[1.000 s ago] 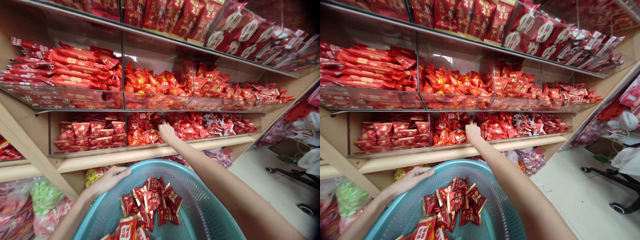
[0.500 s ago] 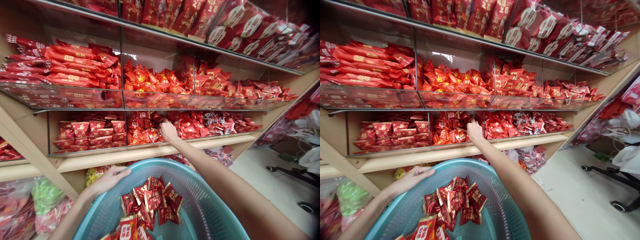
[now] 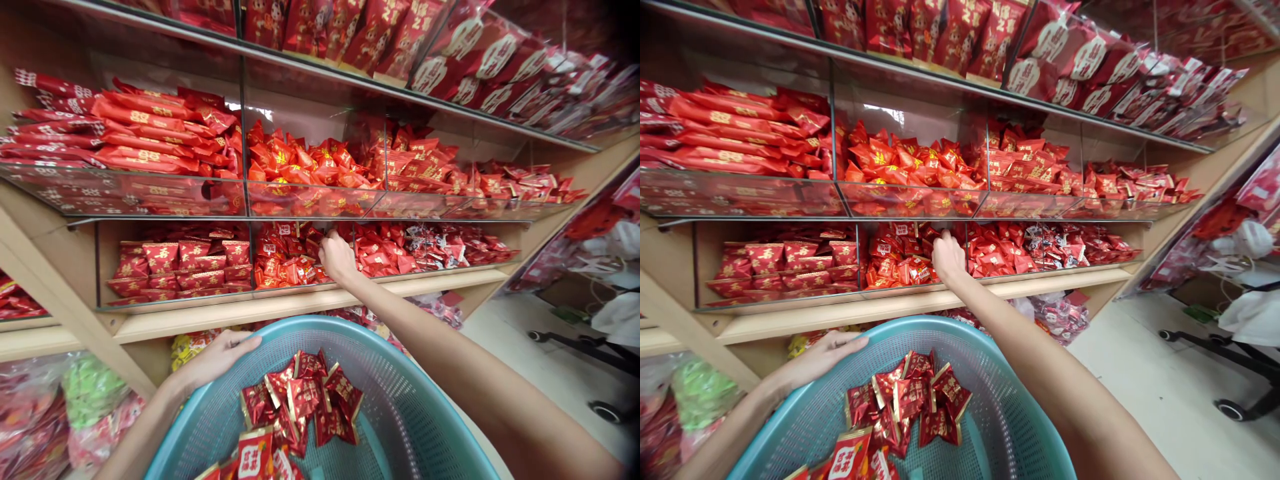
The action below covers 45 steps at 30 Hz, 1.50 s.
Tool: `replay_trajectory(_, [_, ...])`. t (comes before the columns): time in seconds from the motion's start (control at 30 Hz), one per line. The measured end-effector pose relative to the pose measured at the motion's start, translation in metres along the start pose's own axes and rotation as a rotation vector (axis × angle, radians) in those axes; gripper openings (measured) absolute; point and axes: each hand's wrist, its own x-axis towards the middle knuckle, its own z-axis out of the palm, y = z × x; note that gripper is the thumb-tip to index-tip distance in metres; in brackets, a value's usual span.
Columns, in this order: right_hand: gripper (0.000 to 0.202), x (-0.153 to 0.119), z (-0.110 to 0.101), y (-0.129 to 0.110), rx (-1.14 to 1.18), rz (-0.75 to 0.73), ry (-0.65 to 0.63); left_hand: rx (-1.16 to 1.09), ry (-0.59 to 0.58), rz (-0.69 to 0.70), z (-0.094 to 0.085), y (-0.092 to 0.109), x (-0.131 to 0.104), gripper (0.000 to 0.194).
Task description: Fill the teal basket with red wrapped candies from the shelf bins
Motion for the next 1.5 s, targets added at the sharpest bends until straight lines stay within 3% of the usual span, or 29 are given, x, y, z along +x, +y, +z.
replay_trajectory(0.4, [0.032, -0.012, -0.019, 0.012, 0.068, -0.089, 0.155, -0.058, -0.01, 0.005, 0.0, -0.002, 0.001, 0.049])
replay_trajectory(0.83, [0.029, -0.027, -0.003, 0.018, 0.061, -0.087, 0.032, -0.082, -0.014, -0.016, 0.002, 0.001, 0.0, 0.049])
replay_trajectory(0.97, [0.027, -0.031, -0.008, 0.022, 0.176, -0.062, 0.055, -0.063, -0.02, -0.01, 0.002, 0.0, 0.001, 0.05])
replay_trajectory(1.13, [0.021, -0.035, -0.02, 0.028, 0.497, -0.109, 0.219, -0.019, 0.0, -0.019, 0.001, -0.002, 0.001, 0.049])
replay_trajectory(1.33, [0.015, -0.082, -0.037, 0.03, 0.801, -0.199, 0.232, -0.032, -0.009, -0.021, 0.001, -0.003, 0.003, 0.049])
replay_trajectory(1.5, [0.01, -0.137, -0.031, 0.04, 0.747, -0.45, 0.001, -0.017, 0.012, -0.04, 0.002, 0.0, 0.001, 0.052])
